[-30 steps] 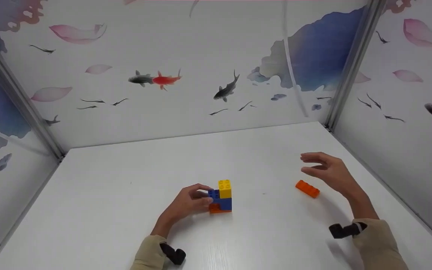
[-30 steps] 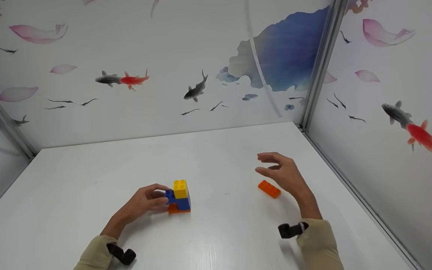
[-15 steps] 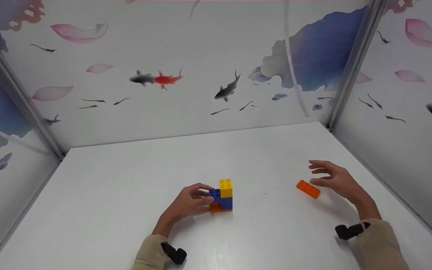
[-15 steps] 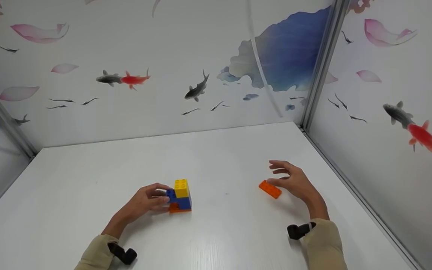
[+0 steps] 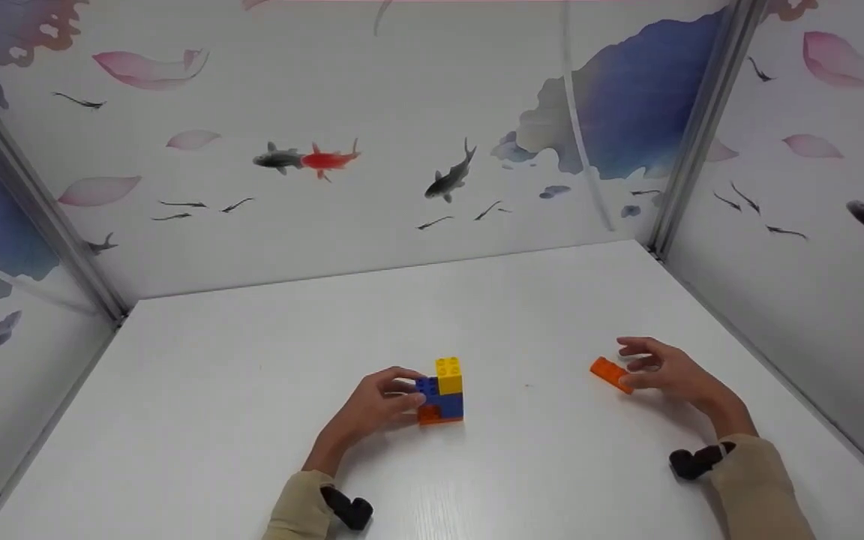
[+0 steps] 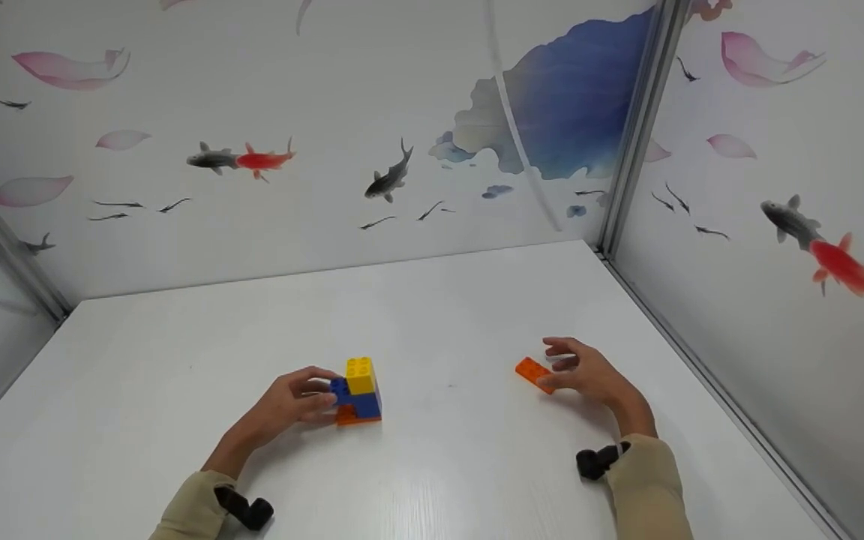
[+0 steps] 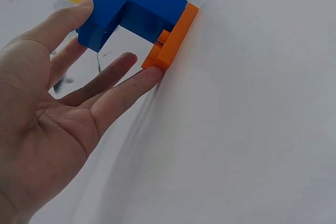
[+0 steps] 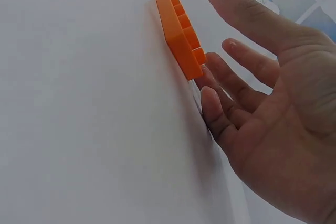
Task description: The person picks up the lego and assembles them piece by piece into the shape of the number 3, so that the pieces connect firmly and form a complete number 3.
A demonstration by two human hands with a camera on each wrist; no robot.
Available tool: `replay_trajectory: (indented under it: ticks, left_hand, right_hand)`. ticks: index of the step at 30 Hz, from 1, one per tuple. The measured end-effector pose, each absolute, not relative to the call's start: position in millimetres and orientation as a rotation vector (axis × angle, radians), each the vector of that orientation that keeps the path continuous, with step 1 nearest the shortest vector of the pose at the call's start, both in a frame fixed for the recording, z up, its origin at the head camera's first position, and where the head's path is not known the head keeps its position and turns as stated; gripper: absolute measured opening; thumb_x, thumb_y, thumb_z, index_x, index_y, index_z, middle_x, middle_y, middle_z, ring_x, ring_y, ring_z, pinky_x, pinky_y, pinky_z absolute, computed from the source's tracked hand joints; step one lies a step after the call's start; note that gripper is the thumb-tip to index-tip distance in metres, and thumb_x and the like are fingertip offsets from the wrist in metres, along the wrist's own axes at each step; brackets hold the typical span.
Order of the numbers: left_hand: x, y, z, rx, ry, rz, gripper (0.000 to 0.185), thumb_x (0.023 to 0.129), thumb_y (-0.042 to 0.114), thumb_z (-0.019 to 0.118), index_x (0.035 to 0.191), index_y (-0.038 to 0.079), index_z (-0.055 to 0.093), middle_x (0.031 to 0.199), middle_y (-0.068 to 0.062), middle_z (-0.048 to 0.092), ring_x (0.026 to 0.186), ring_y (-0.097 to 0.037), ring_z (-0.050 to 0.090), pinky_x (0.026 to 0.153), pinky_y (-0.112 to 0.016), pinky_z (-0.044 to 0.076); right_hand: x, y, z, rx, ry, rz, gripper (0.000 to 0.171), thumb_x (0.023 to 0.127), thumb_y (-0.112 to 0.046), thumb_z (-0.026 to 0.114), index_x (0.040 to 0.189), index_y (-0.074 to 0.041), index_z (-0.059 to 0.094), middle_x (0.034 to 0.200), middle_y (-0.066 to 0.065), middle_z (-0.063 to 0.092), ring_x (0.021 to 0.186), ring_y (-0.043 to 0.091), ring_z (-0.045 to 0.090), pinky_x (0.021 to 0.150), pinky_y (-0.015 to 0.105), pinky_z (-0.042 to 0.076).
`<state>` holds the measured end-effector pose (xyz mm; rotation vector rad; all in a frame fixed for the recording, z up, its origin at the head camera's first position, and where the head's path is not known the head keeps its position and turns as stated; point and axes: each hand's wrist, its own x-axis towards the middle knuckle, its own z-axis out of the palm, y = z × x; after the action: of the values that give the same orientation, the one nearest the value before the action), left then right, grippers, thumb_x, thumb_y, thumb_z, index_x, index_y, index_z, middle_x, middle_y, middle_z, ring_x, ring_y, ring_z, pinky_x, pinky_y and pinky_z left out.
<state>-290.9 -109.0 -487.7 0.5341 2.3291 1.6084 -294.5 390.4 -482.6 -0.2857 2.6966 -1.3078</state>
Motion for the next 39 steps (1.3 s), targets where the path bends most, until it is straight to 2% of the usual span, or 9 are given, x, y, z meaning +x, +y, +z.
replay_trajectory:
  ticks: [2,5,8,12,15,20,26,33,39]
  left_hand:
    - [-291.2,-109.2,-487.9,0.539,2.321,1.609,0.045,0.093,0.042,0.07,0.129,0.016,0.062,0.131,-0.015,0.063,0.12,-0.029,0.061,0.097,-0.041,0.057]
    - [-291.0,-109.2,-487.7,0.534,2.291,1.621,0.047,0.092,0.043,0.07,0.13,0.016,0.062,0.133,-0.015,0.062,0.12,-0.029,0.061,0.095,-0.04,0.059]
    - [-290.6,-109.3,-487.8,0.535,2.27,1.628,0.048,0.092,0.043,0.07,0.13,0.016,0.061,0.133,-0.015,0.062,0.12,-0.028,0.061,0.094,-0.04,0.059]
    - [-290.0,-109.3,-487.5,0.533,2.269,1.625,0.046,0.092,0.042,0.07,0.129,0.016,0.061,0.131,-0.015,0.063,0.118,-0.028,0.061,0.094,-0.04,0.059]
    - [-290.6,-109.3,-487.7,0.526,2.269,1.626,0.046,0.092,0.042,0.07,0.129,0.017,0.062,0.131,-0.016,0.063,0.119,-0.028,0.061,0.094,-0.04,0.059]
    - [-291.1,-109.0,-488.4,0.514,2.246,1.642,0.048,0.091,0.043,0.072,0.13,0.016,0.061,0.132,-0.016,0.062,0.117,-0.028,0.061,0.093,-0.04,0.059]
    - [-290.0,-109.4,-489.0,0.538,2.27,1.635,0.046,0.092,0.041,0.07,0.13,0.016,0.062,0.129,-0.016,0.064,0.114,-0.026,0.062,0.093,-0.039,0.059]
    - [-289.5,-109.2,-487.9,0.534,2.257,1.645,0.046,0.093,0.042,0.07,0.13,0.016,0.062,0.127,-0.016,0.065,0.112,-0.025,0.064,0.092,-0.039,0.06]
    - [-291.1,-109.2,-488.9,0.538,2.28,1.62,0.046,0.093,0.044,0.07,0.129,0.017,0.062,0.128,-0.015,0.064,0.112,-0.025,0.063,0.093,-0.039,0.059]
  right_hand:
    - [-295.2,390.0,-482.8,-0.299,2.691,-1.291,0.077,0.09,-0.03,0.074,0.152,-0.004,0.037,0.144,0.025,0.051,0.128,0.041,0.053,0.104,0.052,0.051]
    - [-295.8,388.9,-482.3,-0.3,2.682,-1.264,0.079,0.088,-0.029,0.077,0.151,-0.003,0.038,0.141,0.024,0.054,0.126,0.039,0.053,0.105,0.049,0.05]
    - [-296.2,387.3,-481.4,-0.304,2.69,-1.219,0.079,0.086,-0.028,0.079,0.15,-0.002,0.04,0.138,0.023,0.056,0.122,0.035,0.055,0.103,0.038,0.051]
    - [-295.9,386.0,-481.5,-0.297,2.718,-1.167,0.078,0.083,-0.028,0.082,0.147,-0.001,0.045,0.129,0.02,0.06,0.113,0.028,0.056,0.093,0.019,0.048]
    - [-295.6,386.2,-482.5,-0.286,2.74,-1.141,0.074,0.083,-0.028,0.082,0.143,-0.001,0.05,0.121,0.017,0.061,0.106,0.025,0.055,0.085,0.013,0.048]
    - [-295.8,387.7,-483.7,-0.224,2.745,-1.139,0.064,0.083,-0.026,0.082,0.138,-0.004,0.056,0.117,0.014,0.062,0.102,0.023,0.054,0.08,0.013,0.049]
    - [-296.4,389.7,-483.8,-0.241,2.734,-1.156,0.061,0.084,-0.025,0.081,0.137,-0.005,0.058,0.12,0.014,0.063,0.105,0.022,0.054,0.082,0.015,0.049]
    - [-295.9,381.3,-473.3,-0.221,2.729,-1.162,0.059,0.085,-0.023,0.079,0.138,-0.006,0.058,0.127,0.019,0.061,0.111,0.028,0.055,0.09,0.03,0.051]
    - [-294.9,371.0,-458.3,-0.263,2.75,-1.203,0.052,0.09,-0.019,0.073,0.137,-0.004,0.058,0.131,0.022,0.061,0.111,0.029,0.057,0.085,0.021,0.053]
